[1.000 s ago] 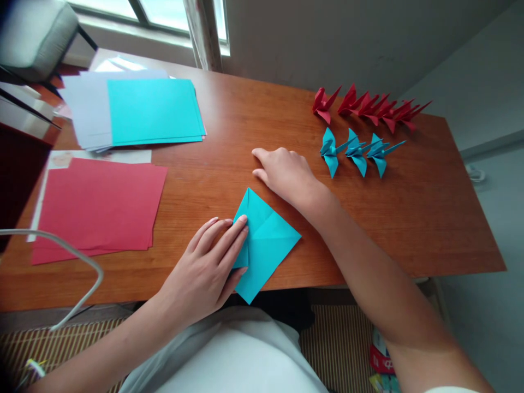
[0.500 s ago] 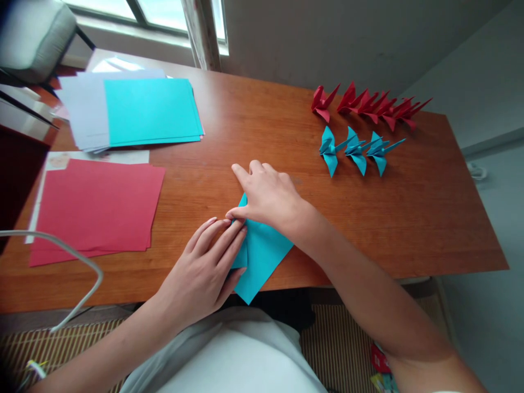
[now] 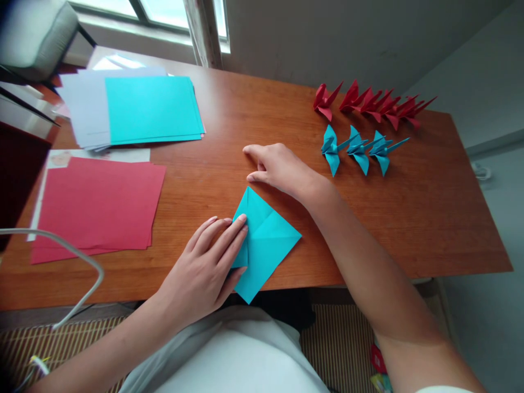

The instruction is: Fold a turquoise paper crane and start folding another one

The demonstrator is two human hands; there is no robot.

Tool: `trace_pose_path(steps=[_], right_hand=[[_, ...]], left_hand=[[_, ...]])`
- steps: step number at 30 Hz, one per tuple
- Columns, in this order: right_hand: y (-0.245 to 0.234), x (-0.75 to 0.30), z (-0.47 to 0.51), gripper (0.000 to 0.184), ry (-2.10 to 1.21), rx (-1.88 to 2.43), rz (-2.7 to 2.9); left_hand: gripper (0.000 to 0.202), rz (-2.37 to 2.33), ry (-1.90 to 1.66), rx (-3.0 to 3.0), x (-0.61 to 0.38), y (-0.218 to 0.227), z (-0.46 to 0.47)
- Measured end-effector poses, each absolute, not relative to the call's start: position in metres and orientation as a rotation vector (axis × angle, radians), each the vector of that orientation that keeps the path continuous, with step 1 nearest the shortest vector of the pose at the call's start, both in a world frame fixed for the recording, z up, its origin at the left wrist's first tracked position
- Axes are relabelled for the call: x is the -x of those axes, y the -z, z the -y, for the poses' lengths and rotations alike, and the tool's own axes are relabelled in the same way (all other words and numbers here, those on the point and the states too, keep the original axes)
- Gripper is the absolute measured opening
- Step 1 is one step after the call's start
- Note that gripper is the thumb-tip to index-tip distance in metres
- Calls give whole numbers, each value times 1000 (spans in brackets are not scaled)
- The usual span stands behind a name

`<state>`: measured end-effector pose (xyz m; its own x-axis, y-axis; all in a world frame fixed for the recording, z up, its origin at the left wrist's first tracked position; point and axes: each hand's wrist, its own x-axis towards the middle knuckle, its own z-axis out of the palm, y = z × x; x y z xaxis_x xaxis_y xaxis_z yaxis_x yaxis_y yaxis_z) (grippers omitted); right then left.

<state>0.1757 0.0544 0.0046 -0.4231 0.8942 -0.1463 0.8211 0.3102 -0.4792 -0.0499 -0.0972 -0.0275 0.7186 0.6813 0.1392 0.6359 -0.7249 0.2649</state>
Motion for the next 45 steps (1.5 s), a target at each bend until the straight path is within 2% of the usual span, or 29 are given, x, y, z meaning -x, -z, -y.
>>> trace_pose_path(steps=[6,9,11,19,28,40,45], right_hand=[[-3,-177,-51,53,-721,1622,2403],[-7,-158,-34,82,-539,1777,2499],[-9,-147,-24,95,-514,1796,2572],[-10,-140,-23,104,-530,1752,2670],[-17,-132,-28,91,-558,1621,2779],[-16,-141,-34,93,-667,1572,2766],[-14,-158,-59,74,-705,1589,2710]], left_hand=[[59,-1063,-341,-2729,50,27,98],[59,-1054,-358,-2742,50,28,97],[59,-1048,-372,-2748,49,30,97],[59,-1058,-385,-2732,50,30,97],[60,-1062,-377,-2726,50,31,98],[60,-1058,-374,-2724,49,31,98],[60,-1058,-358,-2725,50,29,98]])
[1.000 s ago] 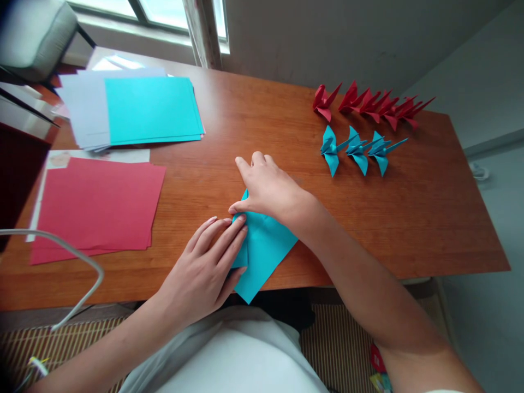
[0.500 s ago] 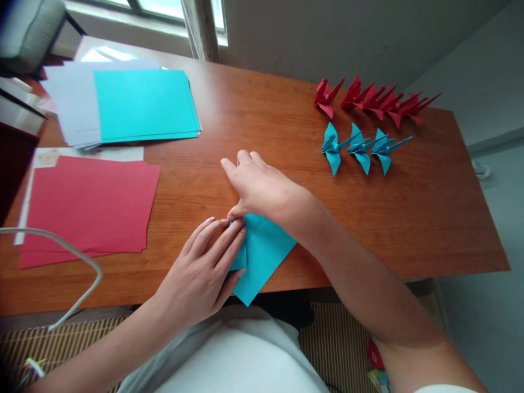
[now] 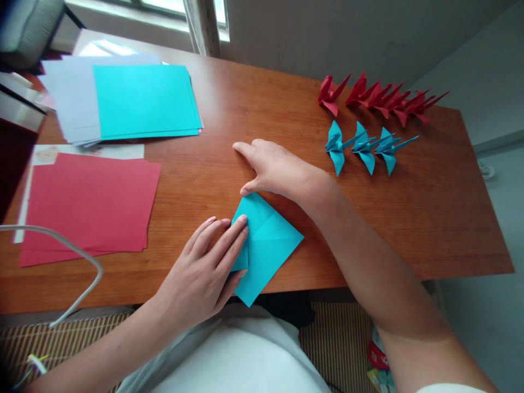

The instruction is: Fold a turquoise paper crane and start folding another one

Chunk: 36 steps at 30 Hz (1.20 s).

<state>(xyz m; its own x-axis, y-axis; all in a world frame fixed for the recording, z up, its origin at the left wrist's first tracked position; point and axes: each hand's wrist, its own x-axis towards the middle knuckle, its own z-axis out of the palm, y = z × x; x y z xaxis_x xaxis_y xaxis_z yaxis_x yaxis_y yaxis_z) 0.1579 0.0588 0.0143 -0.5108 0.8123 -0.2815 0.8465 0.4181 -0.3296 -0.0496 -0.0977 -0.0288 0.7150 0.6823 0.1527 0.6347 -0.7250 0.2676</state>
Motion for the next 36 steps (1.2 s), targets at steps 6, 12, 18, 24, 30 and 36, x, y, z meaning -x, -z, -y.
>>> trace_pose_path(steps=[6,12,18,24,30,36], right_hand=[[-18,-166,-72,56,692,-1518,-2577],[-9,-180,-73,48,894,-1652,-2655],[-3,-175,-41,51,757,-1727,-2732],[5,-166,1,65,572,-1870,-2705],[4,-161,16,67,412,-1908,-2663],[1,-153,20,71,372,-1914,-2616]], left_hand=[[60,-1052,-355,-2730,50,29,98],[59,-1060,-340,-2707,50,28,97],[59,-1053,-401,-2714,53,27,98],[43,-1048,-605,-2791,57,29,105],[43,-1043,-614,-2773,57,27,106],[41,-1031,-586,-2794,56,28,105]])
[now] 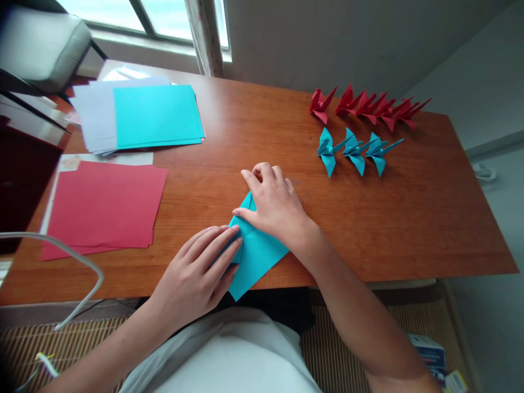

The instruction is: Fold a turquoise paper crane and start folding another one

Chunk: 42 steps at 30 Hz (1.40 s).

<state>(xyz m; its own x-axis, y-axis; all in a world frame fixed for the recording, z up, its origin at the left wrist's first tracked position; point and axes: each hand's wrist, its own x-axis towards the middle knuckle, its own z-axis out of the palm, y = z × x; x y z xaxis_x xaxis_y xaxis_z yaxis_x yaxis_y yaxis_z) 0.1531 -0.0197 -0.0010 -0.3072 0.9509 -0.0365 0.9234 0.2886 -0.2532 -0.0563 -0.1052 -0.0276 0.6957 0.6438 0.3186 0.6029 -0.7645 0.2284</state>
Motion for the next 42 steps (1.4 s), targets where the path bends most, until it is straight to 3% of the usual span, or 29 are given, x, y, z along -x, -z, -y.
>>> trace_pose_path(steps=[9,24,42], right_hand=[[-4,-145,22,76,-308,1827,2436],[-5,-144,20,68,-321,1841,2423],[-7,-142,18,77,-310,1861,2461]], left_hand=[[40,-1035,-563,-2794,56,27,105],[43,-1014,-629,-2769,57,31,103],[47,-1043,-497,-2674,53,29,97]])
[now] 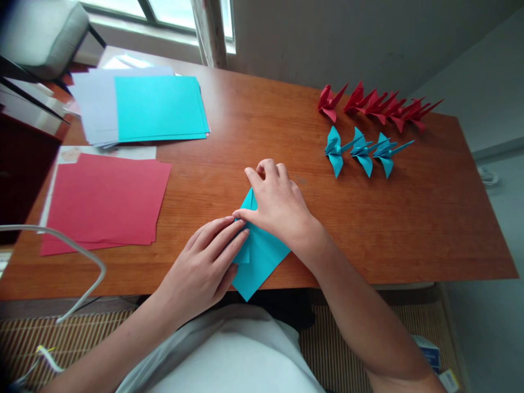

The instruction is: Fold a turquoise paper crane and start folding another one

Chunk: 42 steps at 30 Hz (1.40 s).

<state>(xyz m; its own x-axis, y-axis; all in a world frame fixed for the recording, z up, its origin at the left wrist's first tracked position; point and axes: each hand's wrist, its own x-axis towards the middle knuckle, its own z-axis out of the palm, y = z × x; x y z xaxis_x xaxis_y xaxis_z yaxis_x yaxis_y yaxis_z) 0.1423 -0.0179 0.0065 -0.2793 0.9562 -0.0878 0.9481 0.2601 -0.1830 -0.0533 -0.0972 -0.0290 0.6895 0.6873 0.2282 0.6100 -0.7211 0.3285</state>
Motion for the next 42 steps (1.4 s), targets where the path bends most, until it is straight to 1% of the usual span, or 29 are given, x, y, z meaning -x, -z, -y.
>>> trace_pose_path(steps=[5,9,16,20,24,27,29,34,36,39,42], right_hand=[[-12,-140,14,72,-306,1876,2484],[-19,-135,9,75,-353,1941,2528],[-27,-126,7,76,-336,1964,2610],[-22,-136,-1,68,-383,1870,2580],[-12,-155,-19,62,-534,1724,2549],[-6,-166,-32,48,-675,1636,2453],[-5,-171,-37,42,-760,1594,2382],[0,-177,-40,40,-895,1526,2196],[6,-179,-39,34,-854,1526,2119],[15,-181,-32,22,-644,1563,2070],[18,-181,-20,19,-454,1602,2055]], left_hand=[[46,-1041,-510,-2715,53,28,97],[45,-1069,-488,-2727,52,27,97],[45,-1068,-486,-2746,52,27,98],[46,-1066,-483,-2738,53,28,99],[47,-1063,-469,-2720,53,28,99],[48,-1057,-471,-2704,54,28,99],[48,-1064,-479,-2689,54,28,99],[45,-1090,-508,-2628,54,28,98],[45,-1088,-538,-2591,54,28,97],[48,-1082,-616,-2521,56,28,97],[50,-1111,-689,-2459,57,28,97]])
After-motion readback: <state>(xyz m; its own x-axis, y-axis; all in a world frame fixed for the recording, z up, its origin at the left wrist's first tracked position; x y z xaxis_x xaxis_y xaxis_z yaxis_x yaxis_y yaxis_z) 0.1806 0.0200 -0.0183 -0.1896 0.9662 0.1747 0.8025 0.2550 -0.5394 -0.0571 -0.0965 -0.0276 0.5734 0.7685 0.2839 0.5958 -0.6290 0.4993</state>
